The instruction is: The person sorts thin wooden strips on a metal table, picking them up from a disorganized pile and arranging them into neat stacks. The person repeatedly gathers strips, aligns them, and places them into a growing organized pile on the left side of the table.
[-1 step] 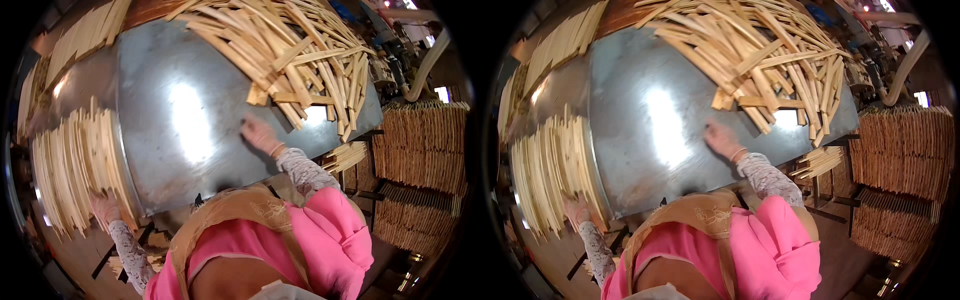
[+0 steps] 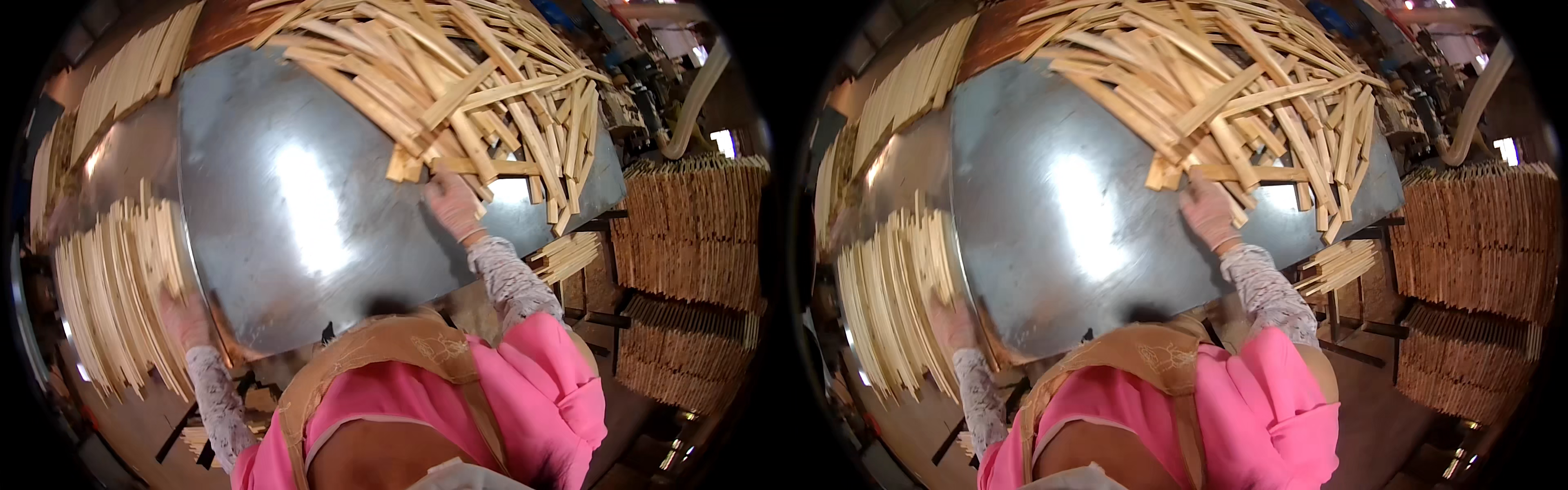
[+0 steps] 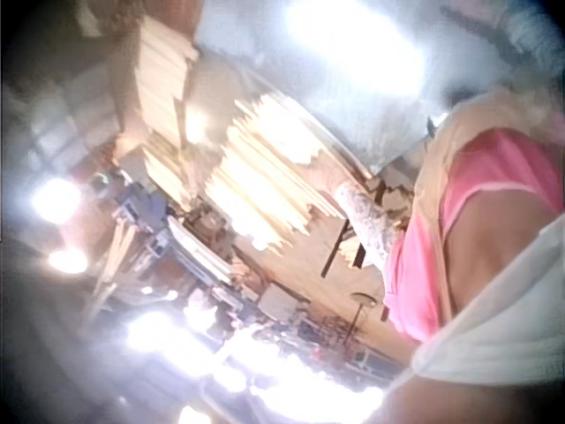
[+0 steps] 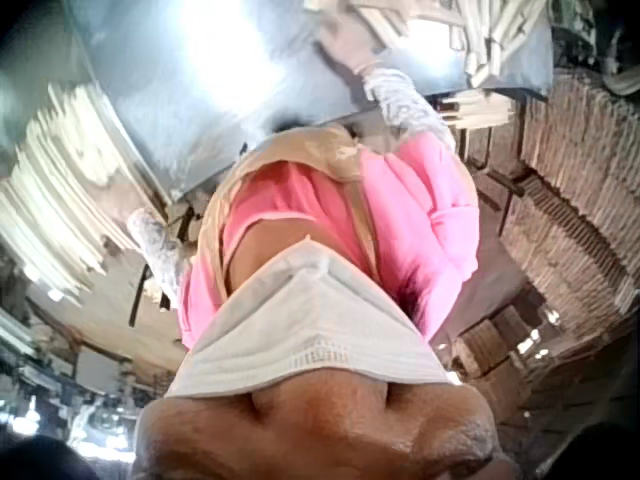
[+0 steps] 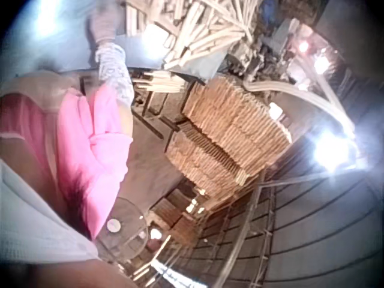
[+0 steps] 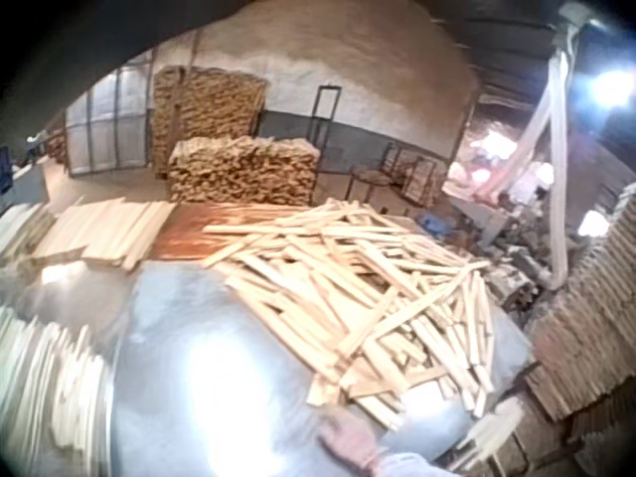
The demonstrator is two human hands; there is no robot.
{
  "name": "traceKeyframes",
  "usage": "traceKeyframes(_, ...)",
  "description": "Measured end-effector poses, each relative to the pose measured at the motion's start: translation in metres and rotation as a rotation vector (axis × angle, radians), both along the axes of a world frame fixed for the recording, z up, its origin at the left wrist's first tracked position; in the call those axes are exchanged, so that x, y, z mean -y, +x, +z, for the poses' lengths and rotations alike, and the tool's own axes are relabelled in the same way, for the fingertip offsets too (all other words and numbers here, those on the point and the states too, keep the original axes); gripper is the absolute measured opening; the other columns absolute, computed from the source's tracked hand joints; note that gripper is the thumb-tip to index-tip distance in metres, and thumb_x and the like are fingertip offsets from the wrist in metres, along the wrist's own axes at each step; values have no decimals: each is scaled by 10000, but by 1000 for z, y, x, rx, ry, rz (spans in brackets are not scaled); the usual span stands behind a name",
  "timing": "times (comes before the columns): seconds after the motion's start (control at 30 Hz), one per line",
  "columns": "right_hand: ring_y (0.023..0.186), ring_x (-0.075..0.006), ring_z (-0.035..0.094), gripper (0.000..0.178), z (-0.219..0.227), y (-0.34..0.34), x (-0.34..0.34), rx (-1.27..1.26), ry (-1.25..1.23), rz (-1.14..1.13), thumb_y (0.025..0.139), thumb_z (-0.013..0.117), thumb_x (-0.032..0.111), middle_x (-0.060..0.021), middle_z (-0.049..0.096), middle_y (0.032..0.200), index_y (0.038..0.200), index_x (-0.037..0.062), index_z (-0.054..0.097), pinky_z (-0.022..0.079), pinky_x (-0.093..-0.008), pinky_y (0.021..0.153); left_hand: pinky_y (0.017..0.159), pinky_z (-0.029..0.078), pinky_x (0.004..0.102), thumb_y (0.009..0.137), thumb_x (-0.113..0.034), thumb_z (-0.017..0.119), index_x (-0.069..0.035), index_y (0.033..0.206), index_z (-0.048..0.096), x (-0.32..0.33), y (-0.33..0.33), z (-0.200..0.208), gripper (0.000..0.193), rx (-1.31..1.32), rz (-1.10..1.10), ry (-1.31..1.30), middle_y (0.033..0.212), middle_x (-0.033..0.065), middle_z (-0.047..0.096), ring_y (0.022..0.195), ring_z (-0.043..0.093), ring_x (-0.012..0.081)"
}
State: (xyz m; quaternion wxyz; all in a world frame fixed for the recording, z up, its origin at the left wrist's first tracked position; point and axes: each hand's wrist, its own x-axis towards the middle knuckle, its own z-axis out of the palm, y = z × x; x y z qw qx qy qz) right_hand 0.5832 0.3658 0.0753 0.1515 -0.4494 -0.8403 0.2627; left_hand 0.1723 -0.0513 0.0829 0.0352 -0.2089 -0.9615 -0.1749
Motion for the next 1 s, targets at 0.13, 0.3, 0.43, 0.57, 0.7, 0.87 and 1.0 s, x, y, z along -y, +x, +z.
traceKeyframes(0.13, 1184, -431, 613, 604, -9, 88, -141, 69, 429, -300, 913, 722, 282, -215, 698, 1251, 1455, 50, 589, 499, -531, 1039, 1185, 448, 489, 914, -319, 787, 45, 1458, 598, -236, 83, 1, 681, 196, -494, 401, 1438, 292, 633, 1353, 594, 442)
traceKeyframes(0.3, 1347, -394, 550, 688, 13, 113, -291, 435, 705, 17, 927, 742, 266, -184, 614, 1433, 1557, 105, 516, 447, -539, 1141, 1077, 506, 476, 930, -474, 721, 5, 1456, 583, -495, 227, 23, 725, 83, -884, 136, 1293, 257, 704, 1243, 669, 387)
traceKeyframes(0.43, 1384, -370, 527, 685, 11, 116, -353, 618, 498, 106, 911, 762, 275, -166, 597, 1453, 1543, 156, 529, 423, -538, 1168, 1061, 511, 431, 910, -524, 721, 51, 1493, 516, -575, 293, 35, 844, 1028, -719, -99, 1279, 279, 699, 1244, 681, 351)
traceKeyframes(0.57, 1256, -330, 645, 375, 33, 92, -361, 781, 378, 315, 963, 659, 246, -149, 687, 1325, 1320, 137, 695, 453, -513, 1099, 844, 594, 410, 903, -342, 753, 102, 1470, 483, -558, 320, -48, 769, 673, -613, 170, 1022, 241, 734, 963, 749, 324)
traceKeyframes(0.7, 1127, -336, 701, 417, 45, 104, -338, 663, 202, 524, 912, 728, 445, -135, 709, 1154, 1187, 131, 726, 553, -486, 967, 592, 530, 303, 912, -114, 658, 71, 1329, 661, -546, 300, -57, 456, 1102, -355, 344, 755, 98, 690, 662, 661, 158)
traceKeyframes(0.87, 1119, -379, 694, 536, 61, 54, -260, 260, 34, 452, 902, 728, 497, -182, 695, 1171, 1263, 101, 707, 561, -477, 975, 783, 631, 372, 1056, -418, 588, -4, 1317, 687, -471, 267, -95, 499, 1730, -182, 1049, 1048, 139, 767, 876, 753, 250)
traceKeyframes(1.0, 1131, -392, 695, 553, 56, 1, -284, 276, -76, 293, 949, 704, 506, -196, 710, 1181, 1285, 68, 683, 554, -493, 997, 802, 654, 421, 1016, -731, 581, -30, 1335, 642, -463, 276, -74, 772, 1727, -37, 1067, 1111, 150, 739, 984, 763, 306)
